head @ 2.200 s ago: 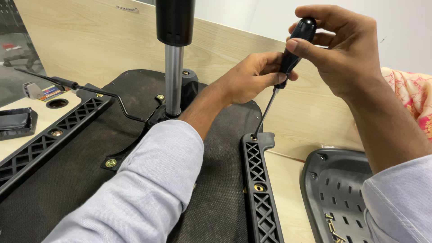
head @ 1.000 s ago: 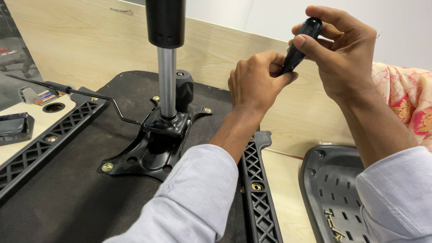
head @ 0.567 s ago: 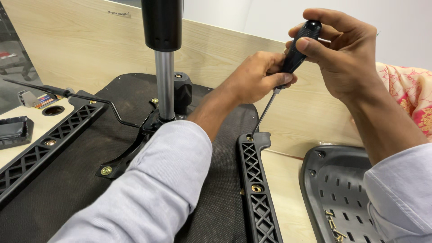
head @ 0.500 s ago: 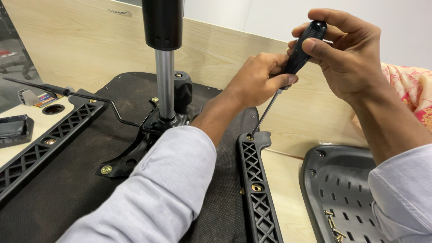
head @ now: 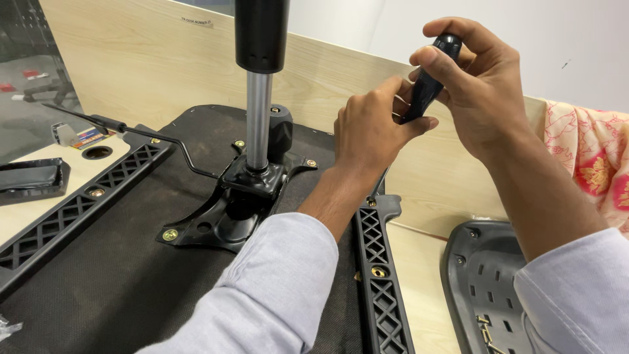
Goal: The person uses a screwdriver to tighten screws into a black plastic frame attached to an inverted chair base. The hands hold the frame steady while turning the screwdriver repeatedly to secure the fasteners.
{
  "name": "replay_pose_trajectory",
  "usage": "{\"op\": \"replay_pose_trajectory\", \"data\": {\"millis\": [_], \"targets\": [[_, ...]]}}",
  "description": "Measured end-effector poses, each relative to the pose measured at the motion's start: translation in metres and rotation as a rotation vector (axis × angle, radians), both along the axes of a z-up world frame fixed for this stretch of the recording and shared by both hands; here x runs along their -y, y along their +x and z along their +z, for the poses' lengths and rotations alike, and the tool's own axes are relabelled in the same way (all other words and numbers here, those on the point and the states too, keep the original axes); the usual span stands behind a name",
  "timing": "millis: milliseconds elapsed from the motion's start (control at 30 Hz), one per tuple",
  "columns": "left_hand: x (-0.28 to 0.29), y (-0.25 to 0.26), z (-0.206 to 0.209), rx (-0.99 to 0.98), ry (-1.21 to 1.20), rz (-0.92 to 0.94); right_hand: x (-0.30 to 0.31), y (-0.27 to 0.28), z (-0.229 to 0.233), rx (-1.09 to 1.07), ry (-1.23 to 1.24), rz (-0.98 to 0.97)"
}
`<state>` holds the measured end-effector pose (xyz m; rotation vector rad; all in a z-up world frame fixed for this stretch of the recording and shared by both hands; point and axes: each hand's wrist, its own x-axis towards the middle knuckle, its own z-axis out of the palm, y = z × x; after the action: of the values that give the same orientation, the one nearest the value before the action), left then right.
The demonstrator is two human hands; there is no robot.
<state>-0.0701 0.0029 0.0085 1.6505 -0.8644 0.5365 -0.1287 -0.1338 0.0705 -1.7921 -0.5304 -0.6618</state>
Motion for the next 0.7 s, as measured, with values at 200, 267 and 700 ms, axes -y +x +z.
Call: {"op": "replay_pose_trajectory", "data": {"millis": [200,267,700], "targets": [[-0.007,-0.009,-0.042,-0.296,0.630,-0.039,-0.006,0.003,0.007,-0.108,0.089,-0.079],[-0.007,-0.015,-0.064,-0.323,0.826,-0.034,-0.008,0.007,0.004,-0.121,0.159,-0.057],[-0.006,-0.021,-0.110,-0.349,0.742,0.105,0.008,0.025,-0.010,-0.044,0.342,-0.081]]}}
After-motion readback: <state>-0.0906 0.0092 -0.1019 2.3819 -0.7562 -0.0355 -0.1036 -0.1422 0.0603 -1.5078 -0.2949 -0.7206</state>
